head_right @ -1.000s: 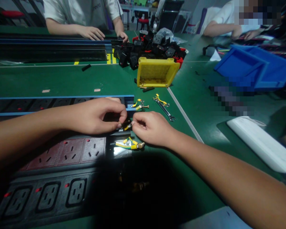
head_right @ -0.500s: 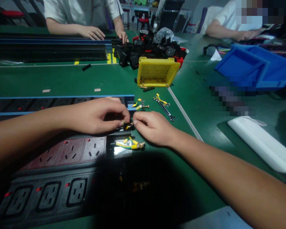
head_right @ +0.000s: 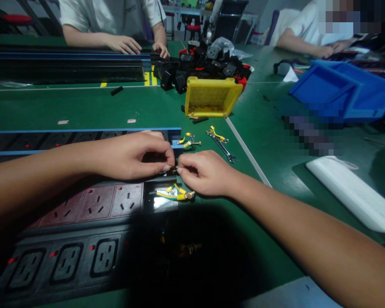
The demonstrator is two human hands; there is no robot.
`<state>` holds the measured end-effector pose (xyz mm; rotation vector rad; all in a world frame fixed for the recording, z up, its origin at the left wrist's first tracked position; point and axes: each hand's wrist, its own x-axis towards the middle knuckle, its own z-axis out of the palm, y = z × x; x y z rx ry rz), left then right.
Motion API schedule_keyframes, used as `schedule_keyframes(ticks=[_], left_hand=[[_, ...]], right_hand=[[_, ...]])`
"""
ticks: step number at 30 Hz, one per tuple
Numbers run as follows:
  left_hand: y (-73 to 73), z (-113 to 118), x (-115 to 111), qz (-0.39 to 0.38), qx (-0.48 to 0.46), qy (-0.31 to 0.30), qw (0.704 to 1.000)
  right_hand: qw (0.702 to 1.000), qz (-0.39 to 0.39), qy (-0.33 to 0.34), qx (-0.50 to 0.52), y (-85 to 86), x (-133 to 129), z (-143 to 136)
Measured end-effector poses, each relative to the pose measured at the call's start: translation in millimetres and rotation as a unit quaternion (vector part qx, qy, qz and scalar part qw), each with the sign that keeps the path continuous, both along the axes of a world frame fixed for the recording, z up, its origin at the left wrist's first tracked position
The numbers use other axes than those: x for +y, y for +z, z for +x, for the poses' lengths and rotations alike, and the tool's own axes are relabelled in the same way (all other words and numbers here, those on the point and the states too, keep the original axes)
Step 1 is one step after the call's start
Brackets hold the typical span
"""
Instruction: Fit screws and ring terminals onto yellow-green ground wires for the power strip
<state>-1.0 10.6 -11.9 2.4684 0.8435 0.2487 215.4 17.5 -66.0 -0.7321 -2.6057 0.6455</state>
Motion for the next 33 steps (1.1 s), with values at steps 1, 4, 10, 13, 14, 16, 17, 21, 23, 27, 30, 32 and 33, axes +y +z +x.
schedule_keyframes(ticks=[1,4,10,13,14,16,17,21,23,27,30,32,33], left_hand=[[-0.1,0.0,0.0,-0.001,0.002,0.002,1.000],[-0.8,0.0,0.2,0.000,0.008,0.003,1.000],[-4.2,1.0,0.4,0.021,0.019,0.004,1.000],[-4.9,2.4,-0.6,0.028,0.027,0.013,0.999],[-4.7,2.9,-1.1,0.030,0.031,0.019,0.999],[-3.8,3.9,-2.3,0.035,0.040,0.028,0.998],[-3.1,4.5,-2.9,0.037,0.045,0.031,0.998],[0.3,7.2,-4.6,0.039,0.075,0.023,0.996],[2.2,8.2,-4.3,0.032,0.087,0.019,0.996],[4.6,7.6,-1.2,-0.001,0.070,-0.003,0.998],[5.0,5.8,0.8,-0.021,0.053,-0.009,0.998],[4.9,5.5,0.9,-0.024,0.051,-0.001,0.998],[5.0,5.8,0.6,-0.025,0.052,0.003,0.998]], right_hand=[[1.000,0.010,0.008,-0.001,0.6,0.0,0.0],[0.999,0.036,0.024,-0.005,2.0,0.0,-0.1],[0.998,0.053,0.032,-0.003,3.6,-0.3,-0.5],[0.998,0.057,0.039,0.000,4.4,-0.4,-0.6],[0.997,0.060,0.040,0.002,4.6,-0.5,-0.6],[0.997,0.067,0.041,0.004,4.9,-0.6,-0.7],[0.997,0.070,0.041,0.004,5.0,-0.6,-0.8],[0.996,0.076,0.047,0.013,3.7,-0.4,-0.6],[0.995,0.079,0.052,0.022,2.2,-0.1,-0.4],[0.994,0.086,0.059,0.040,-0.2,0.3,-0.2],[0.993,0.088,0.069,0.045,-0.6,0.6,-0.6],[0.992,0.086,0.075,0.045,-0.4,0.8,-0.8],[0.992,0.085,0.076,0.045,-0.3,0.9,-0.9]])
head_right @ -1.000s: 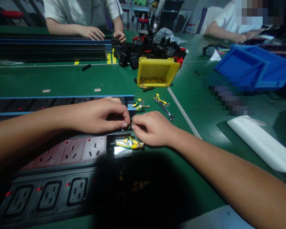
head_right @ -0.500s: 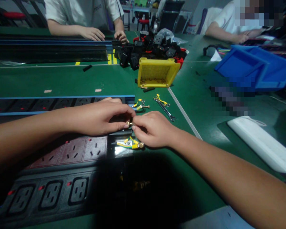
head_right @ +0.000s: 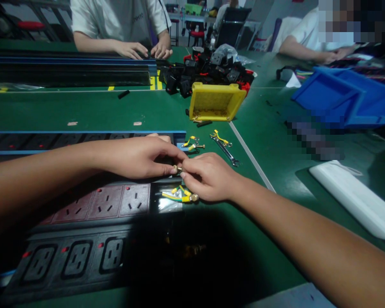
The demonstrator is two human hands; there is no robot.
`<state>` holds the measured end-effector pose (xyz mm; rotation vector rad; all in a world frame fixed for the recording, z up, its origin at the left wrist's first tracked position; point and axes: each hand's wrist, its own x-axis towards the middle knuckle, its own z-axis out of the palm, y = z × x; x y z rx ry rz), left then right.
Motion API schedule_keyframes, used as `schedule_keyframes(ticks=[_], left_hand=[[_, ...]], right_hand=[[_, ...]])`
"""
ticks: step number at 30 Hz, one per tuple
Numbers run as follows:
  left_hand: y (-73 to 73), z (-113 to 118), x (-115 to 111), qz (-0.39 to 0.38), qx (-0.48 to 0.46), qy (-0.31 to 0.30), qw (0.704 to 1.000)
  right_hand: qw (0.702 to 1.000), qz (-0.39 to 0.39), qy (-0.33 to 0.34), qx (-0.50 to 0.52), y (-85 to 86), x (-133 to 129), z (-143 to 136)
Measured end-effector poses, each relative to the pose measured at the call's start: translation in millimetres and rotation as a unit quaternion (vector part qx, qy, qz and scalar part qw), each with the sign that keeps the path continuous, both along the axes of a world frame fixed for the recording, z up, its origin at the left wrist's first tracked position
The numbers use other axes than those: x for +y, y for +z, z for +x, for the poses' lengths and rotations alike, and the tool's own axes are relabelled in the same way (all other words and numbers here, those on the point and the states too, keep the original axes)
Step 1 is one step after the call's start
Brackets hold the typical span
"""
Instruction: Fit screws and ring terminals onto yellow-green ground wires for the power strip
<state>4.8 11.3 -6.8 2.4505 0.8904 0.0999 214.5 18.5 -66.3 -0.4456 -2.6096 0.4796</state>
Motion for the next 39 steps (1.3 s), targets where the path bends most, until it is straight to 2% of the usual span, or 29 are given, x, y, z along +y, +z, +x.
schedule_keyframes(ticks=[9,21,39], left_hand=[[0.4,2.6,-2.3,0.009,0.024,0.020,0.999],[-3.3,1.7,-2.3,0.010,-0.007,0.025,1.000],[-5.9,1.8,-2.3,0.022,-0.023,0.027,0.999]], right_hand=[[0.999,-0.022,0.024,-0.003,3.2,-1.2,0.7],[0.999,-0.024,0.009,0.032,5.2,-2.8,0.4],[0.999,-0.031,-0.016,0.021,5.1,-1.7,1.2]])
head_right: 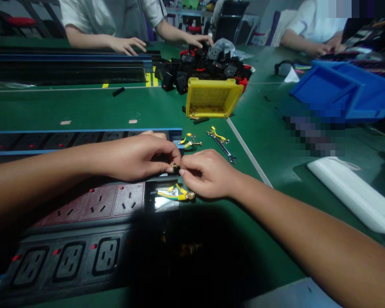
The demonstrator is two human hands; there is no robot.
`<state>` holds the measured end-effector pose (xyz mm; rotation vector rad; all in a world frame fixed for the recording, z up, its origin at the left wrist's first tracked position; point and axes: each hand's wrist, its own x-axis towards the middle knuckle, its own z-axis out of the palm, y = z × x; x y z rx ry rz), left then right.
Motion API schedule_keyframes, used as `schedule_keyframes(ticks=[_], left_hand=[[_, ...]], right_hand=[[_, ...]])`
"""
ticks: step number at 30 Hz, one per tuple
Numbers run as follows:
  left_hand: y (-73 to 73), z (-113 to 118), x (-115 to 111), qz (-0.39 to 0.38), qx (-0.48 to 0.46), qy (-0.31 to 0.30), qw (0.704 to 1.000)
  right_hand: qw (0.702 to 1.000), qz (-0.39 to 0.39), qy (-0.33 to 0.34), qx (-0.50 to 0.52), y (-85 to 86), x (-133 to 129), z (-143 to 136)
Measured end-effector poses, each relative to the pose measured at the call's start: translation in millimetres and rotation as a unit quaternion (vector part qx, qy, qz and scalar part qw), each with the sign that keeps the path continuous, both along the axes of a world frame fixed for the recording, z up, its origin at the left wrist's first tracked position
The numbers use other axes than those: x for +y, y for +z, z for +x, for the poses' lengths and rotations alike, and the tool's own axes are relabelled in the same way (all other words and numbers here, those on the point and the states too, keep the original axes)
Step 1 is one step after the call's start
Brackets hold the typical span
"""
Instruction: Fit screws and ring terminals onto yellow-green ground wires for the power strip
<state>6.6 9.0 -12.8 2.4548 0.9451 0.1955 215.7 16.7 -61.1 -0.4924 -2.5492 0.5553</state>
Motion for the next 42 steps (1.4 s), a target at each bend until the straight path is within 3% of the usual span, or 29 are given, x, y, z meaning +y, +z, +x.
schedule_keyframes(ticks=[11,19,33,42], left_hand=[[-2.0,1.4,-1.0,0.031,0.009,-0.002,0.999],[-1.3,2.7,-1.8,0.040,0.027,-0.001,0.999],[2.1,-1.3,1.6,0.006,0.026,-0.008,1.000],[3.7,-2.3,6.4,-0.061,-0.020,-0.023,0.998]], right_hand=[[1.000,-0.005,-0.001,0.001,-1.0,0.5,0.6],[0.998,-0.012,-0.058,0.013,-2.4,1.1,1.1],[0.998,-0.017,-0.066,-0.001,-3.1,0.9,1.3],[0.998,-0.038,-0.054,0.001,-1.5,-0.1,0.6]])
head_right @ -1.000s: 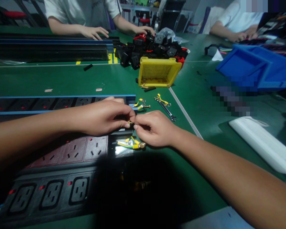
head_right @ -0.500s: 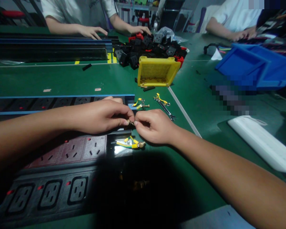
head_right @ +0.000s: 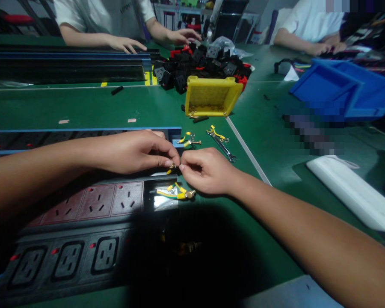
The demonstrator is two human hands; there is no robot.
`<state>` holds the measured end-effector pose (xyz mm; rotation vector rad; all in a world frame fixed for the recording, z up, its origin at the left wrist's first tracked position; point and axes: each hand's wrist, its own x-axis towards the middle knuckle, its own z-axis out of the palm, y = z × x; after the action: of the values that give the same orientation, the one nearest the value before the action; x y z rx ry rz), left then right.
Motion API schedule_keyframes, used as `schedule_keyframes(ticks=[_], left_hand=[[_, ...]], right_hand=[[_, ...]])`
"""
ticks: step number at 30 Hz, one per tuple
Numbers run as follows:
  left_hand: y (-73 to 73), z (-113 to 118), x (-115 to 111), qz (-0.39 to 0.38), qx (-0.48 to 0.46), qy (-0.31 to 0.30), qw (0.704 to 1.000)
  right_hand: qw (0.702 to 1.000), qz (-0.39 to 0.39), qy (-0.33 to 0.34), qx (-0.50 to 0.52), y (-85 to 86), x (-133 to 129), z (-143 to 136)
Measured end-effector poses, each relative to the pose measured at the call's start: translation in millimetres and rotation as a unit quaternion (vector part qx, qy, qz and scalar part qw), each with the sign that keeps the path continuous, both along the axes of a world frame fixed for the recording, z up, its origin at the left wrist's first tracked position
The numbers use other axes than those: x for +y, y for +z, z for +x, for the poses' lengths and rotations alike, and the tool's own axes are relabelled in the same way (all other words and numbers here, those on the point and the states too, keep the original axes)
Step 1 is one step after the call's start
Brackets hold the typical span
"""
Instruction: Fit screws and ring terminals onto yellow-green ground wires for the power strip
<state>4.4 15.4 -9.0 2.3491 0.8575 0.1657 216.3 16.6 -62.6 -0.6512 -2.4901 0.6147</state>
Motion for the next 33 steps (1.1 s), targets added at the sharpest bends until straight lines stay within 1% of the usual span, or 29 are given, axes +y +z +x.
schedule_keyframes(ticks=[3,6,11,18,25,28,33], left_hand=[[-2.4,2.0,-0.1,0.005,-0.002,0.013,1.000],[-6.0,4.3,-0.5,0.034,-0.002,0.026,0.999],[-8.2,4.7,-1.1,0.061,0.003,0.027,0.998],[-2.8,-0.3,-3.6,0.053,0.013,0.021,0.998],[-6.8,0.6,-6.1,0.102,0.016,0.016,0.995],[-7.7,-0.9,-5.8,0.119,0.010,0.005,0.993],[-8.7,-4.0,-3.8,0.112,-0.003,-0.007,0.994]], right_hand=[[1.000,-0.003,0.002,0.001,0.2,0.7,0.2],[1.000,-0.010,0.000,0.001,0.5,0.6,0.1],[1.000,-0.017,-0.004,0.002,-0.7,0.2,-0.3],[0.996,-0.042,-0.068,-0.032,-4.7,3.6,1.6],[0.993,-0.054,-0.041,-0.094,-0.6,2.4,2.0],[0.993,-0.059,-0.036,-0.096,-1.2,2.5,1.6],[0.995,-0.055,-0.029,-0.081,-2.7,3.1,1.9]])
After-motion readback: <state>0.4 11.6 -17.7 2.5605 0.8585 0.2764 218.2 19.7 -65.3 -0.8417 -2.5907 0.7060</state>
